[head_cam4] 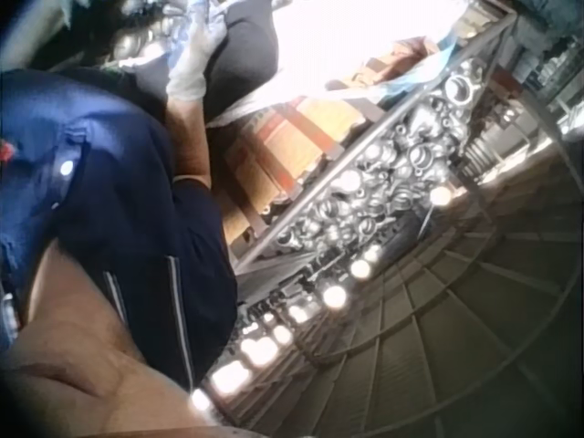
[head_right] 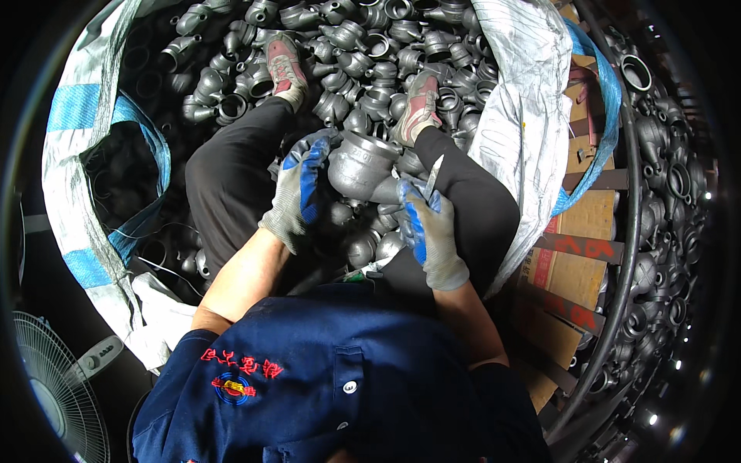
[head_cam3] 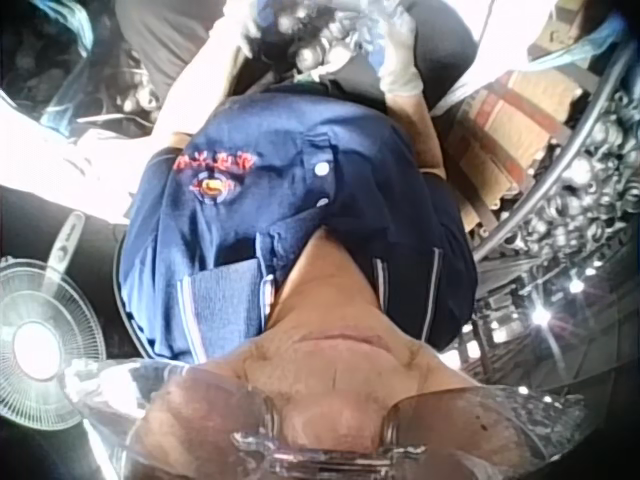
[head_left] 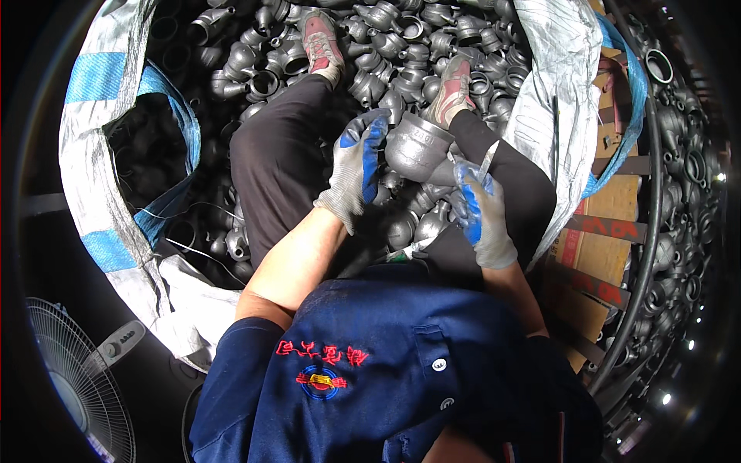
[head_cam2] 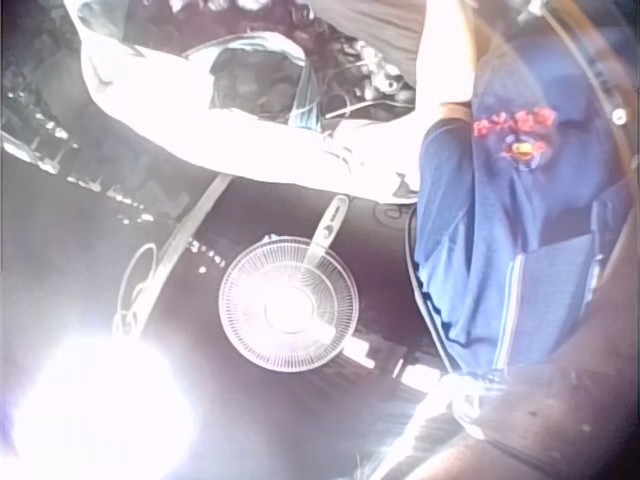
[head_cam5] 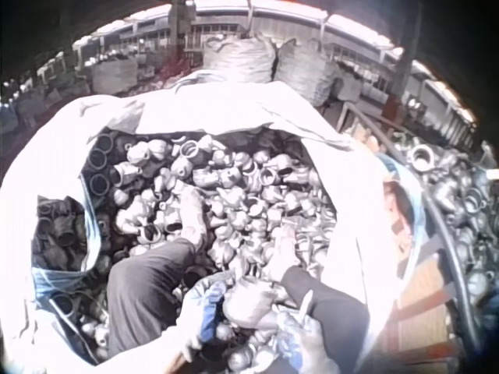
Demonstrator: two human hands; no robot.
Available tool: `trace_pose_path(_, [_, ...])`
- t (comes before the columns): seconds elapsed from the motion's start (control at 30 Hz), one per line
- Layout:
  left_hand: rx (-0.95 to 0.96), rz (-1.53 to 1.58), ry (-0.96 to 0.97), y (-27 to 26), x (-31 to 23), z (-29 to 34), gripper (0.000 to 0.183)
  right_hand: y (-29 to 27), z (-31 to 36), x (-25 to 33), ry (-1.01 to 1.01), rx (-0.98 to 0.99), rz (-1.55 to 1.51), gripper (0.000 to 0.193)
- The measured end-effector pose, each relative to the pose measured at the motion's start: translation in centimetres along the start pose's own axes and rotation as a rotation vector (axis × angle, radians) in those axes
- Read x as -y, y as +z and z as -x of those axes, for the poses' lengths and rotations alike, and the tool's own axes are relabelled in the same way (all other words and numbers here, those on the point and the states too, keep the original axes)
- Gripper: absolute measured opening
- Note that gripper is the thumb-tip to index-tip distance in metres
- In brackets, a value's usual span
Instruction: Manually scraping and cleaning the surfaces of metal elbow pipes using a small tool while sitting in a bulk storage bag.
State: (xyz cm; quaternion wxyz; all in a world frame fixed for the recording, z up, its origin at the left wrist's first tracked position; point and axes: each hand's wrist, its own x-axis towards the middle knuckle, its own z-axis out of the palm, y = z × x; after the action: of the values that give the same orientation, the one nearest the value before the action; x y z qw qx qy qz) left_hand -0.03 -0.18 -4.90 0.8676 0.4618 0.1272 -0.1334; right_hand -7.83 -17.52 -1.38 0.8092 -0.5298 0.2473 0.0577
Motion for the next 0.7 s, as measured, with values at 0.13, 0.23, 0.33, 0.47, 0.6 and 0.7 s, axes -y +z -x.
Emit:
trace_pose_path(0.13, [0.079, 0.005, -0.069, -0.5, -0.3, 0.1, 0.024, -0.2, 0.6, 1.9, -0.054, 0.190, -0.071, 0.029])
trace_pose_path(0.23, [0.076, 0.025, -0.083, -0.3, 0.0, 0.2, 0.023, -1.1, 0.1, 1.9, -0.049, 0.177, -0.026, 0.032])
trace_pose_path(0.33, [0.058, 0.012, -0.100, -0.4, 0.4, 0.0, 0.023, -1.8, -0.1, 1.8, -0.027, 0.155, 0.016, 0.037])
trace_pose_path(0.47, [0.010, -0.054, -0.098, -0.6, 0.4, 0.1, 0.025, -1.3, -0.3, 1.0, -0.089, 0.040, 0.097, 0.030])
trace_pose_path(0.6, [-0.005, -0.195, -0.083, 0.4, -0.8, 0.8, 0.025, -1.9, -0.7, 0.5, -0.172, -0.027, 0.124, 0.030])
trace_pose_path(0.7, [0.076, -0.277, -0.011, 0.0, -1.0, 0.9, 0.037, -2.3, -1.2, 0.5, -0.323, 0.049, 0.358, 0.030])
